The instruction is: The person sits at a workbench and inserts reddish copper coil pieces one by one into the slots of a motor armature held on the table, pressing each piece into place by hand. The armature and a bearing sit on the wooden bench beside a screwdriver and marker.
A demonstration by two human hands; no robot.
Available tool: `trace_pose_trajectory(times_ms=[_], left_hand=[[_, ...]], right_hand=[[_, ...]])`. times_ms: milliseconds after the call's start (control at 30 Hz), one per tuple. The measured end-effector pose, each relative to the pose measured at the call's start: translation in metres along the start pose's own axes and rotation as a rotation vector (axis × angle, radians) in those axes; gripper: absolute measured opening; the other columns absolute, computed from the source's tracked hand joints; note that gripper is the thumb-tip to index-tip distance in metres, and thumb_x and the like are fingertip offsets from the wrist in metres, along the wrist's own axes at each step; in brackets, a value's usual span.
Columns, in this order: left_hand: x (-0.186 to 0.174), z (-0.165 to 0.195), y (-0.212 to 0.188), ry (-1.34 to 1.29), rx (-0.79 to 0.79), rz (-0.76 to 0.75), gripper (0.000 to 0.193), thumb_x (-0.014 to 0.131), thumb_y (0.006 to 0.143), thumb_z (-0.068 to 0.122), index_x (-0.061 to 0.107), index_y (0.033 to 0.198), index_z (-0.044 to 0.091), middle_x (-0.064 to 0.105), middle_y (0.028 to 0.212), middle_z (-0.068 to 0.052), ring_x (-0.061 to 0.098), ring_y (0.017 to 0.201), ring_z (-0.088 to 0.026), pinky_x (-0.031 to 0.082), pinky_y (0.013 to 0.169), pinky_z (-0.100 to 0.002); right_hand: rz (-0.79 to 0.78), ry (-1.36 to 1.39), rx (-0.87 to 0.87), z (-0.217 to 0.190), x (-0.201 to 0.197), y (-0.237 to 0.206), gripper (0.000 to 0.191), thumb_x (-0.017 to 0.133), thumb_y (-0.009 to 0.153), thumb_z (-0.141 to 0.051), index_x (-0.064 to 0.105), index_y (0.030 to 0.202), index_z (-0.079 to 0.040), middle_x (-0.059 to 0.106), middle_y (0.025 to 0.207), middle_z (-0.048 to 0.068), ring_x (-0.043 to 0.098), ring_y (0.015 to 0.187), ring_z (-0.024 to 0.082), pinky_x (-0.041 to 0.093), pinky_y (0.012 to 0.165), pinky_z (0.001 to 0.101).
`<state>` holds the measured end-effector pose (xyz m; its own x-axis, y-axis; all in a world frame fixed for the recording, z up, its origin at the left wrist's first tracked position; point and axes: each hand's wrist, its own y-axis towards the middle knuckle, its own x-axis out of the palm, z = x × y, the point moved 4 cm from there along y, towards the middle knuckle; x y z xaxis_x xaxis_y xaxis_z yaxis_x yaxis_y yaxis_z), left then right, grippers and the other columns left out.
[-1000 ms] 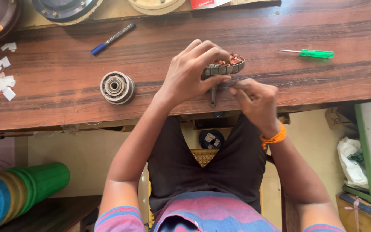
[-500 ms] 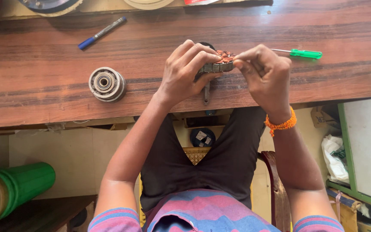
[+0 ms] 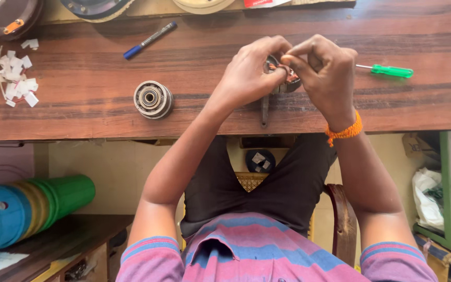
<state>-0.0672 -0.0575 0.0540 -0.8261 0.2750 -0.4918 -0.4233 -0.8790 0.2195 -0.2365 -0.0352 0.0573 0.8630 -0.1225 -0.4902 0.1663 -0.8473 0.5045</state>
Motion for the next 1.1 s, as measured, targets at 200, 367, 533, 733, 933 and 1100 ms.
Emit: trace_pose_trajectory(times_ms=[200,367,533,733,933,1100], left_hand=[[-0.021,-0.01,-0.005,-0.211,0.102,-0.283,0.015,0.071,0.097,0.014,0.067,0.108,0.005,0.069,0.099,-0.004,0.064,0.089,-0.018,0.053,0.081,-0.034],[-0.031,-0.018,-0.004,-0.28,0.275,-0.386,0.016,0.068,0.101,0.015,0.065,0.108,0.001,0.065,0.107,-0.005,0.061,0.102,-0.018,0.051,0.094,-0.034],[-0.029,-0.03,0.007,-0.343,0.344,-0.542,0.021,0.069,0.104,0.022,0.065,0.108,0.002,0.063,0.11,-0.005,0.06,0.103,-0.017,0.051,0.095,-0.033],[-0.04,-0.036,0.004,-0.375,0.467,-0.595,0.037,0.07,0.102,0.04,0.073,0.116,0.006,0.065,0.119,-0.007,0.064,0.107,-0.019,0.054,0.099,-0.037],[-0.041,-0.026,-0.023,-0.012,0.562,-0.324,0.043,0.075,0.098,0.046,0.063,0.109,0.007,0.063,0.114,-0.005,0.065,0.106,-0.023,0.054,0.087,-0.039],[-0.022,-0.01,-0.027,0.232,0.666,-0.08,0.046,0.085,0.086,0.038,0.053,0.101,0.009,0.055,0.102,-0.006,0.059,0.097,-0.026,0.051,0.077,-0.042]], right_hand=[[-0.126,0.197,0.112,-0.003,-0.002,-0.023,0.016,0.082,0.103,-0.011,0.068,0.099,-0.004,0.045,0.064,-0.005,0.033,0.053,0.002,0.024,0.049,0.0231],[-0.125,0.13,0.13,-0.019,0.006,-0.048,0.011,0.078,0.097,-0.01,0.07,0.099,-0.002,0.045,0.06,-0.004,0.035,0.053,0.002,0.028,0.051,0.0235],[-0.096,0.179,0.212,-0.022,0.02,-0.06,0.009,0.076,0.098,-0.003,0.068,0.101,0.0,0.064,0.07,-0.002,0.048,0.058,0.0,0.036,0.053,0.0205],[-0.015,0.097,0.036,-0.026,0.04,-0.071,0.007,0.074,0.099,0.002,0.069,0.104,0.001,0.075,0.089,0.005,0.069,0.077,0.005,0.053,0.067,0.0222],[0.171,-0.015,0.064,-0.001,0.059,-0.099,0.006,0.072,0.1,0.007,0.07,0.097,0.001,0.066,0.078,0.004,0.057,0.067,0.005,0.044,0.059,0.0233],[0.382,0.008,0.033,0.017,0.058,-0.112,0.006,0.073,0.096,0.008,0.071,0.099,0.002,0.065,0.079,0.003,0.046,0.065,0.004,0.036,0.059,0.0236]])
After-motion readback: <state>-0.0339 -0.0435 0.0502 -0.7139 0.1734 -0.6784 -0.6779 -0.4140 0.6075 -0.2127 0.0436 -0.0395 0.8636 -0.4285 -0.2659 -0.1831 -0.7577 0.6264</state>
